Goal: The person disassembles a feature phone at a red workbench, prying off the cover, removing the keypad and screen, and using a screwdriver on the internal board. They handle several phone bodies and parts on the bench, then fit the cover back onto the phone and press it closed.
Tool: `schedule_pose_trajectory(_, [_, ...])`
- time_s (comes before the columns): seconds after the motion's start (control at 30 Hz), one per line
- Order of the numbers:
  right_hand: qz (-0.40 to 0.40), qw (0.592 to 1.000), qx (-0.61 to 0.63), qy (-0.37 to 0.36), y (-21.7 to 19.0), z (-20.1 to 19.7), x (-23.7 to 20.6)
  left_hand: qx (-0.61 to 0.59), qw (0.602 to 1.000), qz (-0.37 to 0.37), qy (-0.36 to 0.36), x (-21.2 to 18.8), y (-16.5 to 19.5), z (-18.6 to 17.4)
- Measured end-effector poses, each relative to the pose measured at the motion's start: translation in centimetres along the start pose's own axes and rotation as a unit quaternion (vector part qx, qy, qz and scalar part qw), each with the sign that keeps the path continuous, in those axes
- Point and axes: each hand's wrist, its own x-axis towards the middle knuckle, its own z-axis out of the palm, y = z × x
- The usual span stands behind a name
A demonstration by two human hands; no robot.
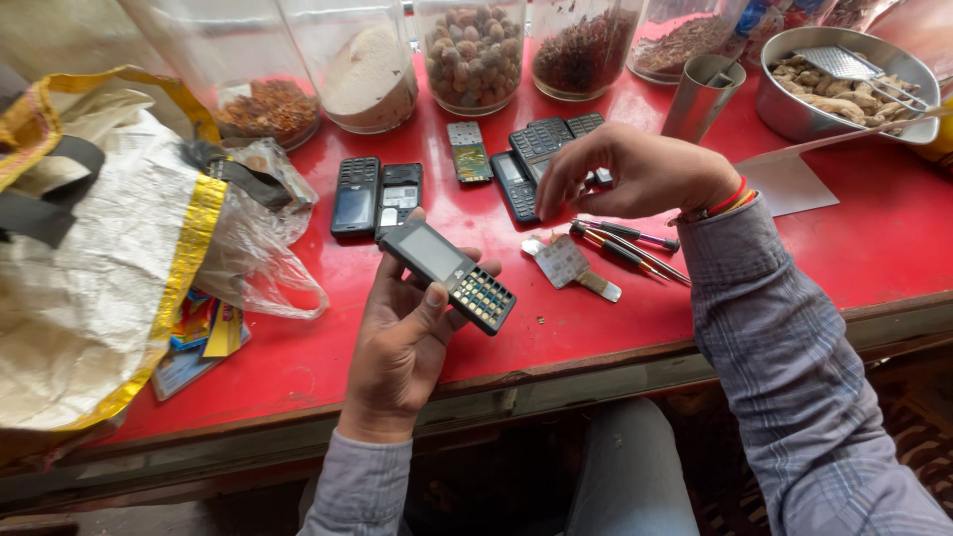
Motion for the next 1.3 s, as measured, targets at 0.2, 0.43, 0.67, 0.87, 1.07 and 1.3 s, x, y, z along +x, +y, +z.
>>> schedule_pose_trajectory(0.2, [0.004, 0.997, -0.020, 0.075, -3.4, 3.3, 0.5, 0.014, 1.000, 0.001, 0.027, 0.8, -0.2, -0.7])
schedule_pose_trajectory(0.43, [-0.068, 0.963, -0.120, 0.230, -7.1, 11.6, -1.7, 0.031, 0.999, 0.024, 0.037, 1.2, -1.3, -1.0])
schedule_pose_trajectory(0.67, [-0.038, 0.927, -0.074, 0.364, -5.8, 14.9, -1.6, 0.086, 0.994, 0.055, 0.043, 1.4, -1.8, -1.0])
schedule_pose_trajectory(0.87, [-0.067, 0.919, -0.056, 0.386, -5.4, 15.7, -1.5, 0.088, 0.995, 0.051, 0.026, 1.3, -1.6, -0.9])
schedule_pose_trajectory(1.07, [-0.053, 0.919, -0.085, 0.381, -6.5, 15.8, -1.5, 0.080, 0.996, 0.047, 0.004, 1.3, -1.4, -1.2])
schedule_pose_trajectory(1.3, [-0.009, 0.912, -0.134, 0.387, -7.9, 16.1, -0.9, 0.079, 0.995, 0.055, 0.014, 1.3, -1.8, -1.6])
